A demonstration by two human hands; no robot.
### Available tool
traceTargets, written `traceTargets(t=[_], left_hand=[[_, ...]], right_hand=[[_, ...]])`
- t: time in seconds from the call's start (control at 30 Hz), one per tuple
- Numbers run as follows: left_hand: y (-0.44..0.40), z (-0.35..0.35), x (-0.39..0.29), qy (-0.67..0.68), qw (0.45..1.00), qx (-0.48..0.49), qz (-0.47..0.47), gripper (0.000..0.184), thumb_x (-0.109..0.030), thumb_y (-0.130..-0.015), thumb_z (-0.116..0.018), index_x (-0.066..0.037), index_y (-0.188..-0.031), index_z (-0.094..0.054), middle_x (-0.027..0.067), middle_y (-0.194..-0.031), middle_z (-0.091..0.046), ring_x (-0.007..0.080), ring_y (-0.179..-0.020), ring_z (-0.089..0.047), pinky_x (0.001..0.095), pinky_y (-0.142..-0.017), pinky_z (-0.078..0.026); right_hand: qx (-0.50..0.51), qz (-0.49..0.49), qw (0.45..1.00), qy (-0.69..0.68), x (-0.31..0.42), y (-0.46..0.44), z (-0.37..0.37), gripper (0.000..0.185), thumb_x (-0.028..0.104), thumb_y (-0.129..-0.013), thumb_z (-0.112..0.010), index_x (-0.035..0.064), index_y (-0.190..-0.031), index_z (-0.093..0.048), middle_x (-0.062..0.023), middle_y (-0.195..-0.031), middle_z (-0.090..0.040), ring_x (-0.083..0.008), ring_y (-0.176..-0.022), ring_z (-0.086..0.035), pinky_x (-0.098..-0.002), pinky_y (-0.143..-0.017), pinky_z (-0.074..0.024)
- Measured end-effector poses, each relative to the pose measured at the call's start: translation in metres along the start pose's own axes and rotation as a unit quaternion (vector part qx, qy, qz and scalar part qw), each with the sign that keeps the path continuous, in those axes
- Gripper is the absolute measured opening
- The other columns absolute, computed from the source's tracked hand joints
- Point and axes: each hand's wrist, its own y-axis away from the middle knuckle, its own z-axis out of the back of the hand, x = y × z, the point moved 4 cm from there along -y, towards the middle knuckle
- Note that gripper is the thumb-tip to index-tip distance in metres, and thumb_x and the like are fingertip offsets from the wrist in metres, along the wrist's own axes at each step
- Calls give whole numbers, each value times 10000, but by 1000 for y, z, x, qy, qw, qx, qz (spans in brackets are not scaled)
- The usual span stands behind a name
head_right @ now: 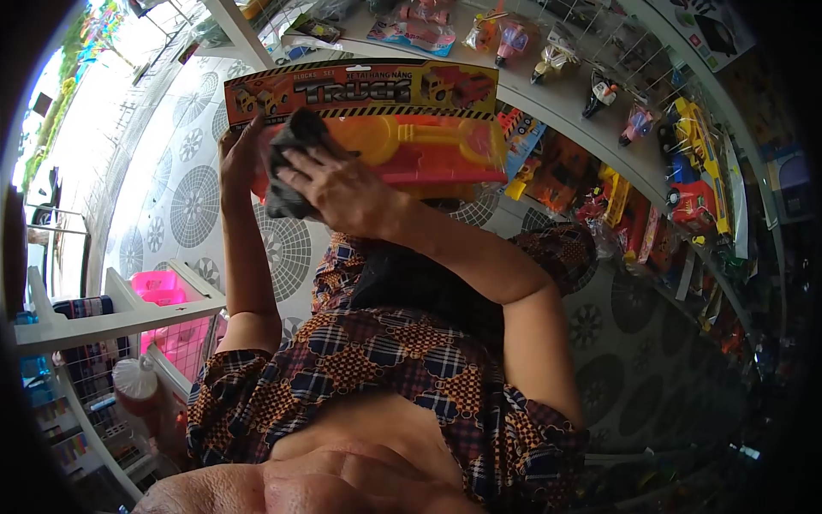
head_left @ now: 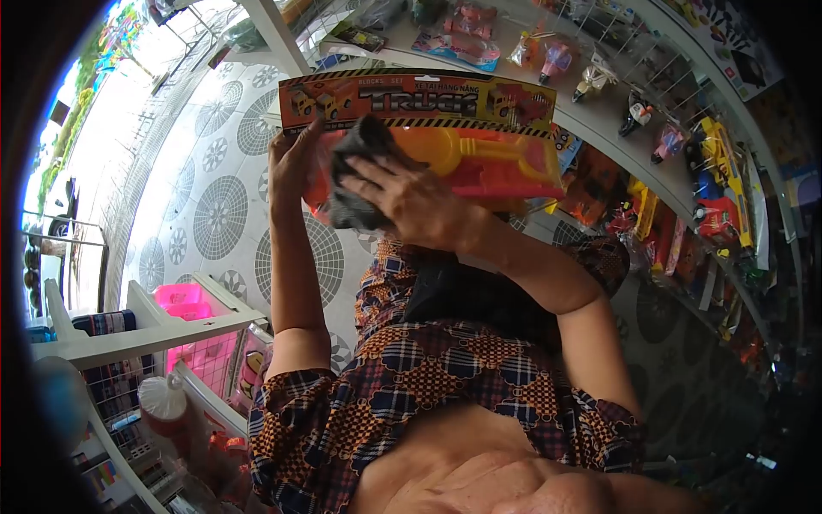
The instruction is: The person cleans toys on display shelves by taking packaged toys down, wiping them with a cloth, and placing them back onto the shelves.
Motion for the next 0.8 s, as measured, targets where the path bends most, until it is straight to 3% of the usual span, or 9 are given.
traceTargets(t=[0.23,0.27,0.33,0.37,0.43,0.47,0.57,0.63,0.8], left_hand=[[-12,32,19,-29,996,-58,55,317,-272,-785,-625,30,-882,-622,37,-701,-608,57,-551,-522,184,-477,-389],[-18,37,23,-29,996,-64,60,317,-272,-785,-625,30,-882,-622,37,-701,-608,57,-551,-522,184,-477,-389],[-27,36,27,-14,998,-24,60,331,-281,-786,-623,33,-891,-615,47,-727,-612,70,-563,-539,193,-487,-415],[-28,34,27,-15,997,-30,63,331,-281,-786,-623,33,-891,-615,47,-727,-612,70,-563,-539,193,-487,-415],[-29,10,16,50,997,-5,64,348,-293,-790,-616,33,-910,-608,50,-752,-612,82,-569,-551,204,-505,-445],[-28,5,14,47,997,-9,66,348,-293,-790,-616,33,-910,-608,50,-752,-612,82,-569,-551,204,-505,-445],[-31,-6,3,-30,996,10,83,368,-287,-794,-615,45,-951,-591,90,-811,-627,111,-648,-597,221,-577,-486],[-41,-2,13,-55,993,32,97,367,-278,-794,-617,49,-960,-586,99,-826,-628,125,-673,-605,233,-599,-495],[-37,-21,9,60,994,65,70,368,-258,-796,-616,57,-982,-572,109,-850,-627,157,-703,-617,259,-633,-510]], right_hand=[[-34,-267,962,50,-63,94,92,409,171,-761,-624,12,-1119,-507,-181,-1120,-529,-292,-1025,-527,-357,-888,-421],[-63,-345,936,41,-70,104,110,386,192,-776,-617,0,-1096,-517,-176,-1087,-551,-275,-995,-549,-339,-858,-433],[12,-636,769,-58,-98,140,130,390,252,-815,-581,-11,-1095,-516,-182,-995,-577,-190,-869,-585,-356,-702,-481],[18,-634,771,-60,-93,140,124,390,252,-815,-581,-11,-1095,-516,-182,-995,-577,-190,-869,-585,-356,-702,-481],[-315,-348,879,-87,-61,122,127,333,189,-837,-539,1,-1109,-507,-176,-1011,-564,-162,-884,-573,-321,-705,-483],[-320,-255,906,-111,-48,105,112,354,131,-825,-533,17,-1155,-478,-170,-1059,-542,-234,-955,-557,-360,-796,-458],[-114,-109,987,7,-9,59,56,532,72,-686,-598,53,-1199,-462,-141,-1205,-451,-323,-1181,-358,-452,-1002,-267],[-34,-5,988,152,1,38,10,430,100,-728,-558,61,-1153,-507,-103,-1192,-466,-282,-1175,-364,-434,-1009,-264],[16,26,999,24,-5,58,-41,436,75,-711,-508,76,-1146,-510,-75,-1138,-505,-277,-1104,-429,-419,-990,-301]])
